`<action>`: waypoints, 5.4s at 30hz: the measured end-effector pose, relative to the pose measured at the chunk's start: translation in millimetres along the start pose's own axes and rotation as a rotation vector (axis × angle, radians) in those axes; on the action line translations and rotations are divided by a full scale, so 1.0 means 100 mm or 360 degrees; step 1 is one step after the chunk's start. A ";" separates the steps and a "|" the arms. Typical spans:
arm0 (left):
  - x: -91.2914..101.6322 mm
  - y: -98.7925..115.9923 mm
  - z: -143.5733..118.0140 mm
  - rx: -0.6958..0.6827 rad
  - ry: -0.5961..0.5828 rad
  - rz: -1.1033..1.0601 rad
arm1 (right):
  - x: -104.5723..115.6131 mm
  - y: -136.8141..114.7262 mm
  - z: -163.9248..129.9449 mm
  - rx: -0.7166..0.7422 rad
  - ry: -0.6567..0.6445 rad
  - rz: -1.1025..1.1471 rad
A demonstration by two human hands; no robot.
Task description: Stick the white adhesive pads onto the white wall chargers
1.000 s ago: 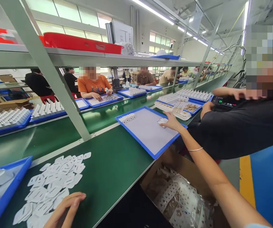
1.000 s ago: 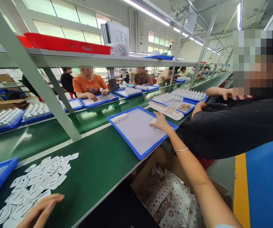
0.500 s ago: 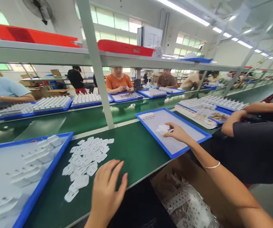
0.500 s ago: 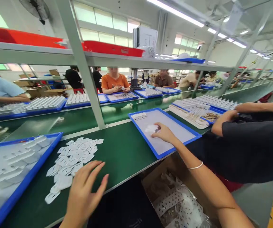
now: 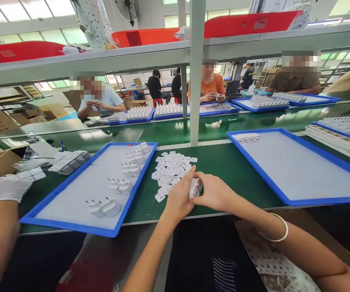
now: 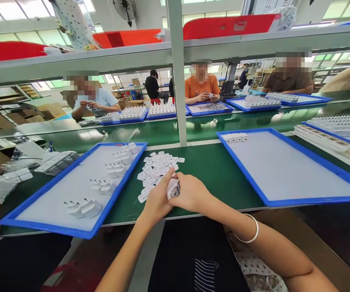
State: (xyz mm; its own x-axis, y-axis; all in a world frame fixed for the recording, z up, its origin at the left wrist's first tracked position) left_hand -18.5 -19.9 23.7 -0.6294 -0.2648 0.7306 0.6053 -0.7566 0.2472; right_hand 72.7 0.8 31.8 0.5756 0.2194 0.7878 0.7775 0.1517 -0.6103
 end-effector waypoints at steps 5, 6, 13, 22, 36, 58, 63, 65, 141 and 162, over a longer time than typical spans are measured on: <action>0.03 -0.18 -0.13 0.0131 0.0148 -0.0228 | -0.02 -0.11 0.21 0.0080 -0.0253 -0.0046; 0.05 -0.20 -0.15 0.0140 0.0225 -0.0282 | -0.01 -0.13 0.32 0.0137 -0.0379 0.0025; 0.07 -0.12 -0.20 0.0077 0.0334 -0.0613 | 0.03 0.03 1.68 0.0125 -0.0221 0.0086; 0.12 0.03 -0.19 -0.0155 0.0328 -0.0575 | -0.28 0.01 1.92 0.0393 -0.0204 -0.0014; 0.25 -0.28 -0.22 0.0387 0.0506 -0.0641 | 0.08 0.07 1.37 0.0257 -0.0208 0.0870; 0.46 -0.39 -0.40 0.0601 0.0882 -0.0514 | -0.11 0.23 0.73 -0.0020 -0.0572 0.1573; 0.51 -0.30 -0.39 0.0523 0.0915 -0.0345 | -0.15 0.29 0.69 -0.0132 -0.0575 0.1572; 0.54 -0.28 -0.40 0.0504 0.0941 -0.0264 | -0.08 0.28 0.69 -0.0037 -0.0447 0.1433; 0.55 -0.10 -0.28 0.0284 0.0836 -0.0027 | -0.18 0.08 0.40 -0.0025 -0.0377 0.1778; 0.51 -0.28 -0.33 0.0524 0.0854 -0.0301 | -0.34 0.08 0.49 0.0008 -0.0450 0.1511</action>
State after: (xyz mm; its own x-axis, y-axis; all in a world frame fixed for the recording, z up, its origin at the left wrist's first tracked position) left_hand -83.3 -32.2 32.7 -0.8435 -0.4712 0.2578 0.5245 -0.6192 0.5844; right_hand 47.3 41.9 -3.9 0.8773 0.4737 -0.0768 0.0235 -0.2022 -0.9791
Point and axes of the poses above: each hand's wrist, its own z-axis towards the middle knuckle, its own x-axis out of the back of the hand, y = z × x, the point moved 10 cm from there along z, towards the middle knuckle, and after that the axes turned 10 degrees about -x, right-handed, at the moved point
